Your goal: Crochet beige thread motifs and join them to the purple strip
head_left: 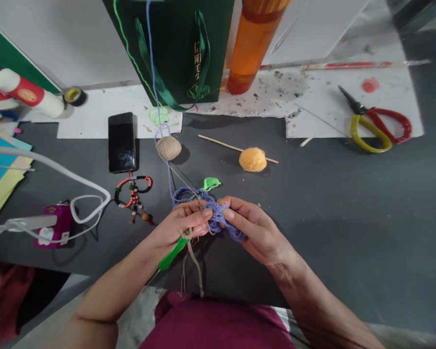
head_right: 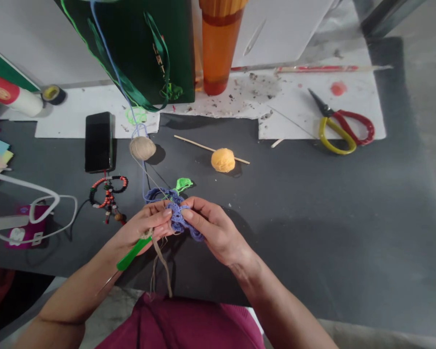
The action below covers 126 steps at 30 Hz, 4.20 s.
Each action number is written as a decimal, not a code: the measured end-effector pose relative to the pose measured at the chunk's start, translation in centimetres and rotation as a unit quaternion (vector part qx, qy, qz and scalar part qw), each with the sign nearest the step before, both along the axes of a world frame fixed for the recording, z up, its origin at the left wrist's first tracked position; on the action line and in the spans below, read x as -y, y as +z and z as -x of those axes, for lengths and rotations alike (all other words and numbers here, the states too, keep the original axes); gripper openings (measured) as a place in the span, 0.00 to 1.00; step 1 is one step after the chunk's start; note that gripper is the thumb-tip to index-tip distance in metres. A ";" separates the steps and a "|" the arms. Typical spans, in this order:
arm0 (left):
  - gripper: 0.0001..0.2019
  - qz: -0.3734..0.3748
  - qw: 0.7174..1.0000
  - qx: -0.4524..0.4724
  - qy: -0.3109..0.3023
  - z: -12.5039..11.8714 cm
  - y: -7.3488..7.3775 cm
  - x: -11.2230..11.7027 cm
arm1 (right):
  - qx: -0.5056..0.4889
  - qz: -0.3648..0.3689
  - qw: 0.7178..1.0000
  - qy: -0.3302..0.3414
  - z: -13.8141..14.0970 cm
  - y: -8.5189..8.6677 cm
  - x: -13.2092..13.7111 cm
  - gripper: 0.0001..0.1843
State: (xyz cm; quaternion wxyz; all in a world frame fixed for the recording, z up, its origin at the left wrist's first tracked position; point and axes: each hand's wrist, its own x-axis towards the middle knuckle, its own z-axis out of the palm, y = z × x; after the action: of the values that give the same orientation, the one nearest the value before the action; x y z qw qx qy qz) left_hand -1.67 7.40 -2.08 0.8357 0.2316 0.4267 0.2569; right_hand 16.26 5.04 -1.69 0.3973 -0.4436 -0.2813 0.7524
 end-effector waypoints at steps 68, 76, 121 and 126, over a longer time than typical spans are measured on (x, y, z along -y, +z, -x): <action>0.23 -0.019 0.995 -0.099 0.003 -0.3 1.6 -0.6 | 0.059 -0.026 0.997 -0.048 -0.5 -0.1 0.0 0.27; 0.23 -0.031 0.995 -0.092 0.007 -0.4 1.8 -0.7 | 0.090 -0.031 0.995 -0.038 -0.7 -0.5 0.1 0.28; 0.29 -0.072 0.992 -0.095 0.040 0.7 2.1 -1.2 | 0.144 -0.055 0.982 -0.106 -1.0 -0.2 0.0 0.17; 0.25 -0.057 0.990 -0.128 0.014 0.3 1.8 -0.8 | 0.153 -0.059 0.984 -0.070 -0.8 0.0 0.0 0.16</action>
State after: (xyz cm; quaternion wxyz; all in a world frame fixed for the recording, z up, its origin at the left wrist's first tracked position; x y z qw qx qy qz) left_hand -1.93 8.25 -0.31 0.7561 0.3041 0.5177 0.2606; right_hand 17.04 5.04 -1.73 0.4266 -0.5477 -0.3507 0.6286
